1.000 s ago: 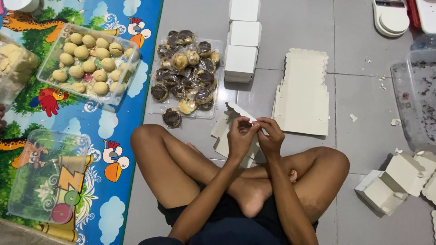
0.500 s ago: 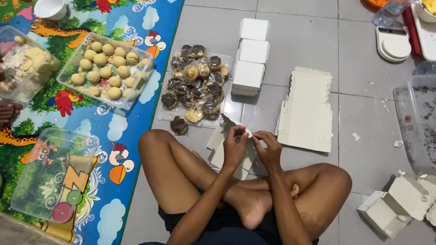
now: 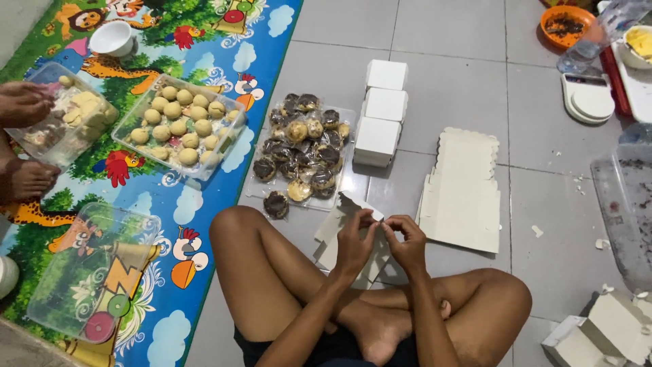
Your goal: The person sits on the floor and assembles small white cardboard boxes by folding the flaps and tucking them into place. They then pick up a wrapped chocolate truffle and place it inside the assembled box before closing the lid.
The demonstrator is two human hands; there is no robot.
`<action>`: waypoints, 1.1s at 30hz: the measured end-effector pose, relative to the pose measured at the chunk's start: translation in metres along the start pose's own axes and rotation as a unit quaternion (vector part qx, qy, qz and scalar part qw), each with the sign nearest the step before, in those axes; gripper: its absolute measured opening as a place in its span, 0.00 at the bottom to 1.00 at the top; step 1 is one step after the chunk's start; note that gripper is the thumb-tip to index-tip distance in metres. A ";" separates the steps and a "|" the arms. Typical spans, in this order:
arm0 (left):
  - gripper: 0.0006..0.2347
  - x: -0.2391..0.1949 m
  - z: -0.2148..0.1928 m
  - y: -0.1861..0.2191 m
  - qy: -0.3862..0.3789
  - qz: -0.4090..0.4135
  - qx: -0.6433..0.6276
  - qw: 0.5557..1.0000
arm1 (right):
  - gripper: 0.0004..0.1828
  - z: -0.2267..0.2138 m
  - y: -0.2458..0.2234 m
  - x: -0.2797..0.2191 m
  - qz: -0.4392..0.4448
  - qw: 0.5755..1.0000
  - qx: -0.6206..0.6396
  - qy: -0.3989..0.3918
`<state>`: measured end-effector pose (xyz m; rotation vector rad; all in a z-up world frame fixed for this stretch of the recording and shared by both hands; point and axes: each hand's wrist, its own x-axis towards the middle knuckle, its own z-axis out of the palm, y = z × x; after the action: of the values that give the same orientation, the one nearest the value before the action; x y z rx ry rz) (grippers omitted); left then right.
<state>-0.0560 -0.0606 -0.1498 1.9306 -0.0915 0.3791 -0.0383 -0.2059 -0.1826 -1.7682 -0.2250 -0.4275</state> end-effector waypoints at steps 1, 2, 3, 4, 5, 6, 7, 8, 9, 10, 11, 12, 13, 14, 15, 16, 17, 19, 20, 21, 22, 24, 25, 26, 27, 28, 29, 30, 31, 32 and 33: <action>0.12 -0.003 0.003 -0.004 0.002 0.002 -0.001 1.000 | 0.02 0.000 -0.001 0.001 -0.003 1.000 0.000 -0.001; 0.12 -0.006 0.006 -0.007 0.016 0.017 -0.004 1.000 | 0.02 0.000 -0.002 0.001 -0.005 1.000 -0.009 -0.006; 0.11 -0.010 0.009 -0.010 0.031 0.031 -0.008 0.999 | 0.01 0.000 -0.003 0.001 -0.007 1.000 -0.018 -0.011; 0.11 -0.009 0.007 -0.007 0.032 0.033 -0.007 0.999 | 0.01 -0.001 -0.004 0.002 -0.009 1.000 -0.017 -0.012; 0.10 -0.009 0.005 -0.004 0.029 0.039 -0.022 0.999 | 0.02 -0.002 -0.006 0.003 -0.015 0.999 -0.026 -0.015; 0.10 -0.010 0.003 -0.001 0.024 0.045 -0.036 0.998 | 0.03 -0.002 -0.008 0.003 -0.020 0.999 -0.034 -0.018; 0.10 -0.010 0.001 -0.002 0.026 0.046 -0.035 0.998 | 0.03 -0.002 -0.007 0.003 -0.021 0.999 -0.033 -0.018; 0.10 -0.010 0.000 -0.002 0.026 0.035 -0.051 0.998 | 0.03 -0.002 -0.005 0.002 -0.028 0.999 -0.038 -0.019; 0.10 -0.010 0.000 -0.002 0.026 0.024 -0.066 0.997 | 0.03 -0.002 -0.003 0.002 -0.034 0.998 -0.042 -0.020; 0.10 -0.011 0.001 -0.005 0.026 0.026 -0.067 0.997 | 0.03 -0.002 -0.001 0.001 -0.035 0.998 -0.043 -0.018; 0.10 -0.011 0.002 -0.008 0.018 -0.016 -0.098 0.995 | 0.03 -0.002 0.001 0.000 -0.038 0.998 -0.047 -0.018; 0.10 -0.011 0.003 -0.010 0.009 -0.057 -0.129 0.990 | 0.03 -0.002 0.003 0.000 -0.040 0.998 -0.050 -0.017; 0.10 -0.012 0.003 -0.014 0.009 -0.055 -0.130 0.990 | 0.03 -0.001 0.004 -0.002 -0.042 0.998 -0.051 -0.016; 0.12 -0.012 0.004 -0.018 0.004 -0.084 -0.163 0.983 | 0.04 -0.001 0.006 -0.003 -0.045 0.998 -0.052 -0.014; 0.13 -0.011 0.005 -0.021 -0.001 -0.113 -0.195 0.974 | 0.04 0.000 0.008 -0.003 -0.048 0.997 -0.053 -0.013; 0.13 -0.010 0.004 -0.022 -0.001 -0.112 -0.195 0.974 | 0.04 -0.001 0.007 -0.003 -0.049 0.997 -0.053 -0.012; 0.14 -0.010 0.004 -0.023 -0.005 -0.124 -0.211 0.969 | 0.04 -0.002 0.007 -0.002 -0.052 0.997 -0.050 -0.020; 0.14 -0.010 0.003 -0.026 -0.008 -0.137 -0.227 0.964 | 0.03 -0.004 -0.001 0.000 -0.054 0.997 -0.047 -0.028; 0.14 -0.009 0.005 -0.027 -0.005 -0.151 -0.245 0.958 | 0.03 -0.006 -0.007 0.002 -0.050 0.997 -0.035 -0.038; 0.15 -0.009 0.006 -0.029 -0.002 -0.164 -0.264 0.950 | 0.03 -0.008 -0.013 0.005 -0.046 0.998 -0.024 -0.048; 0.15 -0.008 0.005 -0.026 -0.002 -0.163 -0.264 0.950 | 0.03 -0.011 -0.012 0.006 -0.047 0.997 -0.024 -0.048; 0.15 -0.007 0.003 -0.018 -0.016 -0.148 -0.282 0.948 | 0.02 -0.015 -0.010 0.006 -0.028 0.998 0.000 -0.064; 0.15 -0.006 0.004 -0.021 -0.017 -0.148 -0.282 0.948 | 0.02 -0.018 -0.010 0.006 -0.028 0.998 -0.001 -0.064; 0.16 -0.006 0.006 -0.023 -0.025 -0.138 -0.283 0.949 | 0.03 -0.021 -0.011 0.005 -0.020 0.997 0.006 -0.069; 0.18 -0.006 0.008 -0.025 -0.033 -0.127 -0.284 0.950 | 0.03 -0.024 -0.011 0.004 -0.012 0.997 0.012 -0.073; 0.18 -0.007 0.009 -0.030 -0.035 -0.125 -0.285 0.950 | 0.03 -0.028 -0.008 0.003 -0.013 0.997 0.010 -0.071; 0.17 -0.008 0.010 -0.034 -0.056 -0.111 -0.286 0.950 | 0.04 -0.032 -0.005 0.001 0.005 0.996 0.029 -0.083; 0.16 -0.007 0.011 -0.039 -0.078 -0.095 -0.286 0.950 | 0.05 -0.035 -0.002 0.000 0.022 0.994 0.047 -0.094; 0.16 -0.005 0.009 -0.037 -0.081 -0.093 -0.287 0.950 | 0.05 -0.034 0.001 0.000 0.021 0.995 0.046 -0.091; 0.14 -0.005 0.008 -0.035 -0.086 -0.080 -0.283 0.952 | 0.05 -0.035 0.003 -0.003 0.037 0.993 0.073 -0.089; 0.12 -0.005 0.005 -0.034 -0.092 -0.067 -0.279 0.953 | 0.05 -0.034 0.006 -0.005 0.052 0.990 0.100 -0.087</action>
<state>-0.0512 -0.0532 -0.1832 1.3957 -0.1693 0.0651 -0.0466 -0.2400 -0.1832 -1.6122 -0.2867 -0.1686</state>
